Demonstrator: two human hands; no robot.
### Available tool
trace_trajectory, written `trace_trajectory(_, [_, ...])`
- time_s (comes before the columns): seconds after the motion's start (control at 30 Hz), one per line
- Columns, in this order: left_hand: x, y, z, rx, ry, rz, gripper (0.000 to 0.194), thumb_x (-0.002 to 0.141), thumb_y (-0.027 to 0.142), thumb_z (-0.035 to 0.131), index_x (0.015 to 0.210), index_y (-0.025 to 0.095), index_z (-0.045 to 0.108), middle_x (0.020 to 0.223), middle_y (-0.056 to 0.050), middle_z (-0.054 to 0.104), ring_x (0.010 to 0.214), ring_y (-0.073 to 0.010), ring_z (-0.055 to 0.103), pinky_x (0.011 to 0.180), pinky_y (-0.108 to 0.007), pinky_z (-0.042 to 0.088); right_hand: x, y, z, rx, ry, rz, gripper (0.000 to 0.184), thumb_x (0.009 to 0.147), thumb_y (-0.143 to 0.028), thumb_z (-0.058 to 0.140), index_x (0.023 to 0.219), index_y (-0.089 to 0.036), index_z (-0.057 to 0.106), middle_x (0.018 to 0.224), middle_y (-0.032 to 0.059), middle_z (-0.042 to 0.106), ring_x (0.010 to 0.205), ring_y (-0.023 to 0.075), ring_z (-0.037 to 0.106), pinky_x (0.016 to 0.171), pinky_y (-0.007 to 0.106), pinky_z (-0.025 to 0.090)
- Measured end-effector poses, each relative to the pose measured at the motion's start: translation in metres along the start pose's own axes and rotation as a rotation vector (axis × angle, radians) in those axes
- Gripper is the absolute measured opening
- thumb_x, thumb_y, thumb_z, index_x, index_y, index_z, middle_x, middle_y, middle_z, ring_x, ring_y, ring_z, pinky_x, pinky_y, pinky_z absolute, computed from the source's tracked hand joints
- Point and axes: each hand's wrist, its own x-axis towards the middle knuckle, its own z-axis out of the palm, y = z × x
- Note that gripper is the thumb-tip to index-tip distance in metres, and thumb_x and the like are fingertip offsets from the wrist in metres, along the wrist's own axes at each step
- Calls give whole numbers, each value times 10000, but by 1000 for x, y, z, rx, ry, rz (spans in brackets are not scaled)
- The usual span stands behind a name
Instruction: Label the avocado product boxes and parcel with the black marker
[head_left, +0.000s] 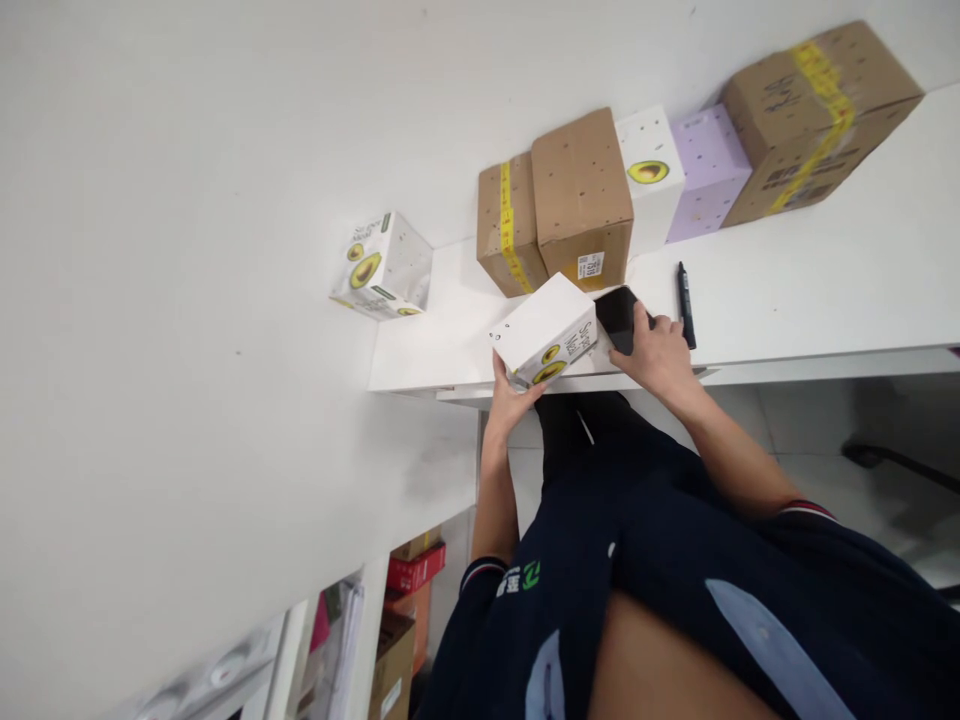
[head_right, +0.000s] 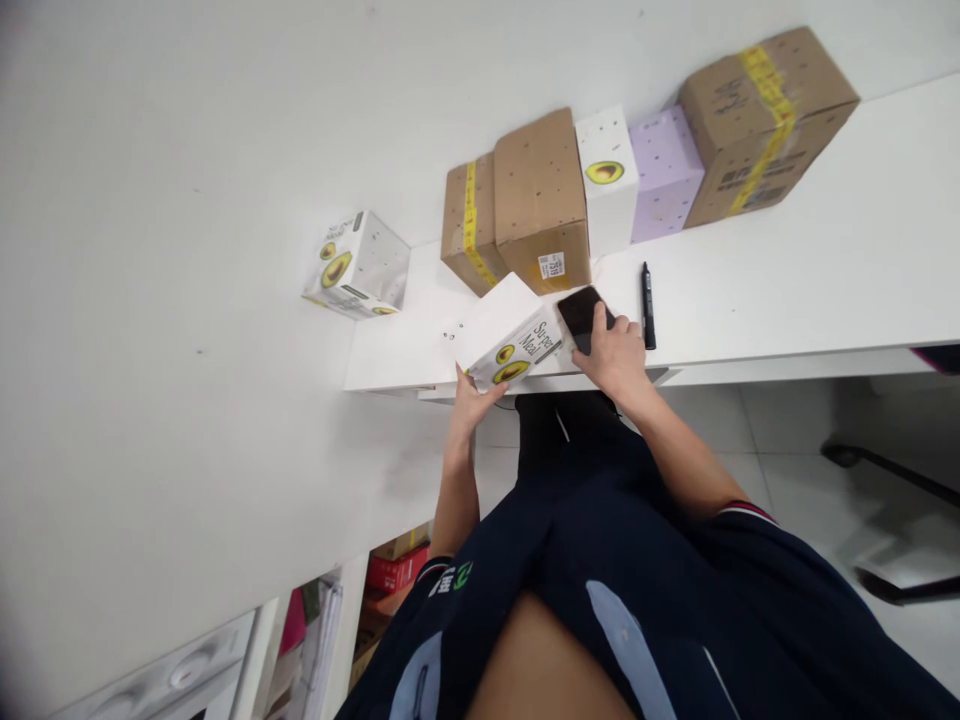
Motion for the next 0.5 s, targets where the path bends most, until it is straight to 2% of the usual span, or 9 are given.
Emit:
trace_trajectory(0.13, [13, -22, 2, 124, -69, 52, 997, 470, 368, 999, 1339, 195, 542, 1292, -170, 693, 1291, -362, 628, 1109, -549, 489, -1, 2, 13, -94, 28, -19, 805, 889, -457, 640, 1534, -47, 387, 1235, 309, 587, 1157, 441, 525, 916, 544, 442])
trace_trajectory(0.27, [11, -32, -10, 133, -20, 160, 1051, 474, 484, 982, 1372, 231, 501, 1258, -127, 691, 1159, -292, 699, 1016, -423, 562, -5, 7, 17, -159, 17, -44, 739, 962, -504, 532, 1537, -67, 378, 1303, 307, 549, 1173, 419, 503, 920, 500, 422])
trace_trajectory(0.37, [5, -18, -33, 129, 124, 208, 976, 528, 493, 954, 1368, 257, 516, 1260, -100, 671, 1095, -255, 712, 942, -356, 584, -8, 13, 15, -166, -15, -95, 730, 982, -523, 499, 1546, -74, 389, 1414, 311, 505, 1215, 422, 492, 934, 495, 434])
trace_trajectory(0.5, [14, 23, -69, 263, 431, 254, 886, 639, 382, 882, 1424, 235, 500, 1281, -102, 624, 1118, -230, 687, 943, -319, 566, -11, 20, 16, -170, -9, -146, 711, 993, -528, 471, 1536, -71, 424, 1485, 324, 463, 1251, 444, 482, 934, 514, 450])
